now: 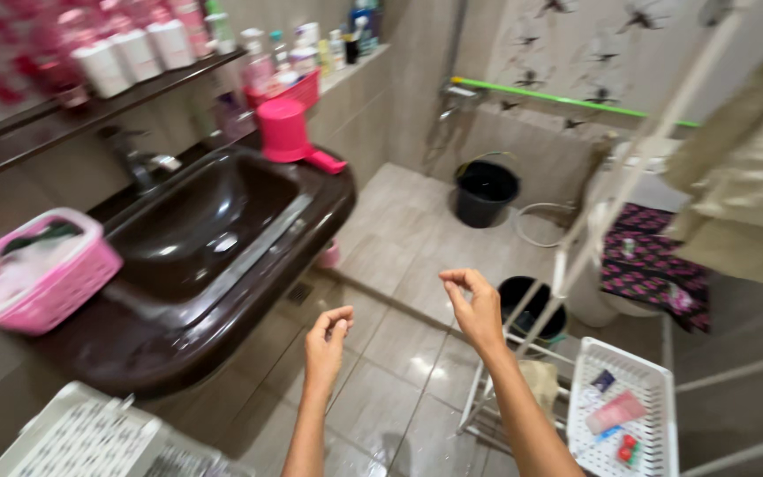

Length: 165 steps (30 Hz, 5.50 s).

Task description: The person takes toiletry bottles and tubes from a small rolling storage cart and places them onto the corner shower shelf and the ledge above the sink. They arrange bottles on the shelf, handle a toothbrush and a pink cup, and hold up a tube and a cloth while sorting items between the cart and the shelves.

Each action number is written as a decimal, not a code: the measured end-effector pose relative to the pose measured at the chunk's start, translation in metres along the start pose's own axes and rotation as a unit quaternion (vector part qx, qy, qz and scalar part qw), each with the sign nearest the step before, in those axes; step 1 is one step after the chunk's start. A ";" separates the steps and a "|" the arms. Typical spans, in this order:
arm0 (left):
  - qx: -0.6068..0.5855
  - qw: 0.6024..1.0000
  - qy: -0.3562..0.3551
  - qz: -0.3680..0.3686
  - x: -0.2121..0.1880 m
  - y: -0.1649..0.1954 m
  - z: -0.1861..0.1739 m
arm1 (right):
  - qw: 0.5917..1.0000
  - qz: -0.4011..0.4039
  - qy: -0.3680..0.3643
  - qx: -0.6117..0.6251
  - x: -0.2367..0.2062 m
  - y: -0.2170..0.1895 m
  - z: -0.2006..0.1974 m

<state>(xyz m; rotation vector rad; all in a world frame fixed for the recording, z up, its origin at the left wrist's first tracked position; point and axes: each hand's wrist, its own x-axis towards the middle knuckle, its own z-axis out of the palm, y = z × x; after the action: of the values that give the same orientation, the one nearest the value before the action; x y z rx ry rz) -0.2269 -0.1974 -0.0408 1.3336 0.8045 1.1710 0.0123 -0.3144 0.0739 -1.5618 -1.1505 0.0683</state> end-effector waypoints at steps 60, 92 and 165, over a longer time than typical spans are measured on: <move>0.118 0.928 0.276 -0.221 -0.293 -0.136 -0.403 | 0.882 0.234 -0.404 0.058 -0.376 -0.042 0.458; 0.023 0.934 0.327 -0.145 -0.306 -0.164 -0.429 | 0.889 -0.141 -0.433 -0.051 -0.414 -0.079 0.473; 0.137 0.909 -0.327 -0.220 -0.220 -0.225 0.268 | 0.699 0.482 0.483 0.214 -0.308 0.217 -0.210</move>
<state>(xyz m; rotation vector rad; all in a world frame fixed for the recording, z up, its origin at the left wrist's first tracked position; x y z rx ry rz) 0.0056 -0.4542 -0.2665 1.5405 0.7248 0.2198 0.1097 -0.6511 -0.1778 -1.2915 0.5610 0.1663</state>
